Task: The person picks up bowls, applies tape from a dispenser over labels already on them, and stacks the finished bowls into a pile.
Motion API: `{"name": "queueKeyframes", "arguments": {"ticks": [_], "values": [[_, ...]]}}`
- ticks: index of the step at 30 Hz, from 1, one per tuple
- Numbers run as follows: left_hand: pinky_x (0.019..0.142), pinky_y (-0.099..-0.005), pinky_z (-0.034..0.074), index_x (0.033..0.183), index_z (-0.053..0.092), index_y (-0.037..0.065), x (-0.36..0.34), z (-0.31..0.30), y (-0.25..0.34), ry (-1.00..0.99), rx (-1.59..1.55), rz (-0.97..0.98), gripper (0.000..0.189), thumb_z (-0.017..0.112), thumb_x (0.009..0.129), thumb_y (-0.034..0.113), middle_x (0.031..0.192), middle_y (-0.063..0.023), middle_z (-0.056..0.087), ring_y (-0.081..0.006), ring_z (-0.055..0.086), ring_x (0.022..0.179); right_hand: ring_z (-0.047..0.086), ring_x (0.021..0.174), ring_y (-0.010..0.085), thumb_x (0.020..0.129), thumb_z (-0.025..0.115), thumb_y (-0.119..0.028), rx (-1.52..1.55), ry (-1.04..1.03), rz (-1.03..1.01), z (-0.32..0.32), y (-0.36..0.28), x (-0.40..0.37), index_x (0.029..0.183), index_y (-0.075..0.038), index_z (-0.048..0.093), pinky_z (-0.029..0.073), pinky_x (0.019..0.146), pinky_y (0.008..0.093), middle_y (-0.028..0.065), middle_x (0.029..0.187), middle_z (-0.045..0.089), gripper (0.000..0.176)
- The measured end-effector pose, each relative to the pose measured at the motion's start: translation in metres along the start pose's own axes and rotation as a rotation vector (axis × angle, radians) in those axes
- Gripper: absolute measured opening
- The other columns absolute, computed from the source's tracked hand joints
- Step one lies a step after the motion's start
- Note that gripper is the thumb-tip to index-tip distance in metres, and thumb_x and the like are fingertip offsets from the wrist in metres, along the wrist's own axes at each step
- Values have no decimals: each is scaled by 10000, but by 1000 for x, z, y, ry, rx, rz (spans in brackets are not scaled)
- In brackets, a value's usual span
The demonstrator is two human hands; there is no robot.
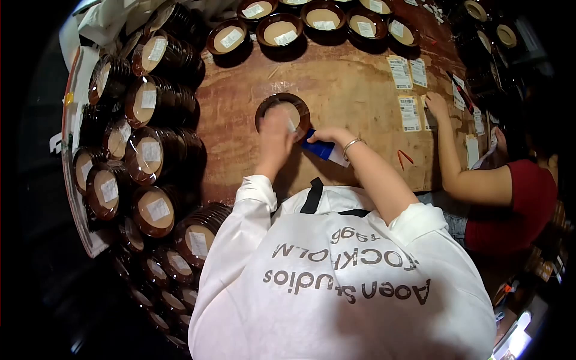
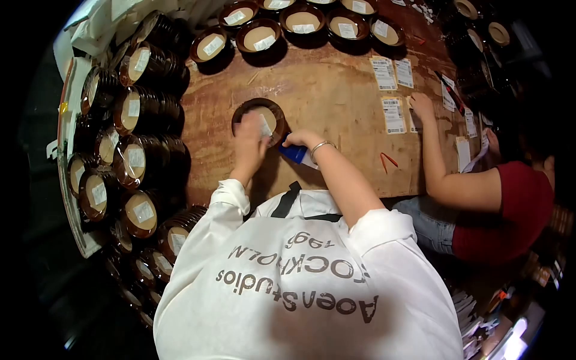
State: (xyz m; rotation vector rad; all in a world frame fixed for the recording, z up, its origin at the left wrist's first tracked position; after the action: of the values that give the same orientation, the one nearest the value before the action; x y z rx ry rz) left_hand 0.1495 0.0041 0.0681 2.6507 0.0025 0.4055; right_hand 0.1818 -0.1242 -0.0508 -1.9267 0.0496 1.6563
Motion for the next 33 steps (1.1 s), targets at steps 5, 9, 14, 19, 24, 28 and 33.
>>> {"name": "queueKeyframes", "arguments": {"ticks": [5, 9, 14, 19, 24, 28, 33], "values": [[990, -418, 220, 1282, 314, 132, -7, 36, 18, -217, 130, 217, 615, 582, 740, 247, 1315, -107, 308, -273, 250, 1235, 601, 596, 240, 771, 542, -294, -30, -19, 39, -2, -8, -10, 932, -22, 521, 502, 559, 336, 139, 773, 598, 316], [970, -421, 258, 1278, 313, 129, 8, 39, 1, -173, 193, 113, 628, 589, 727, 250, 1311, -97, 315, -268, 278, 1220, 588, 658, 242, 750, 570, -270, -55, 46, 63, -1, -17, -24, 874, -12, 593, 464, 633, 374, 125, 833, 611, 287], [963, -433, 263, 1266, 326, 104, 13, 40, -4, -132, 248, 77, 592, 562, 726, 166, 1298, -109, 324, -277, 289, 1212, 603, 579, 237, 787, 535, -297, 38, -73, 95, 6, -11, -22, 911, -10, 566, 481, 597, 355, 140, 782, 615, 315], [963, -468, 243, 1268, 316, 97, 16, 50, -6, -118, 452, 79, 615, 576, 712, 145, 1297, -133, 319, -312, 283, 1210, 607, 678, 241, 748, 597, -348, 125, 93, -119, -29, 23, -54, 982, -3, 519, 477, 611, 329, 141, 803, 611, 424], [980, -488, 189, 1286, 277, 111, 16, 19, 13, -217, 166, 90, 784, 685, 622, 206, 1302, -181, 276, -331, 245, 1220, 558, 820, 365, 776, 537, -365, -231, 870, -207, -70, 35, -70, 1069, 61, 342, 443, 699, 420, 233, 926, 557, 553], [983, -433, 201, 1261, 240, -15, 12, -21, -40, 149, -13, -305, 817, 695, 650, 277, 1291, -246, 230, -388, 227, 1193, 555, 803, 381, 773, 551, -320, -216, 915, -164, -65, 44, -45, 1004, 46, 370, 432, 723, 426, 228, 908, 560, 469], [963, -365, 252, 1228, 254, -68, -6, 19, -130, 223, -392, -708, 657, 540, 806, 345, 1232, -237, 332, -335, 316, 1156, 543, 806, 400, 766, 556, -353, -384, 934, -112, -60, 36, -63, 1086, 82, 308, 435, 698, 424, 252, 895, 547, 595]]}}
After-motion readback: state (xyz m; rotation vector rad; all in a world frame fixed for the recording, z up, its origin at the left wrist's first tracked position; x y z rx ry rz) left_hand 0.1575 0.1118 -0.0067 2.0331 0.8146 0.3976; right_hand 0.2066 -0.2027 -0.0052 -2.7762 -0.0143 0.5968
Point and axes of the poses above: each hand's wrist, its own x-axis towards the middle knuckle, its own z-axis out of the palm, y = z × x, the point moved 9 cm from there along x, towards the middle knuckle
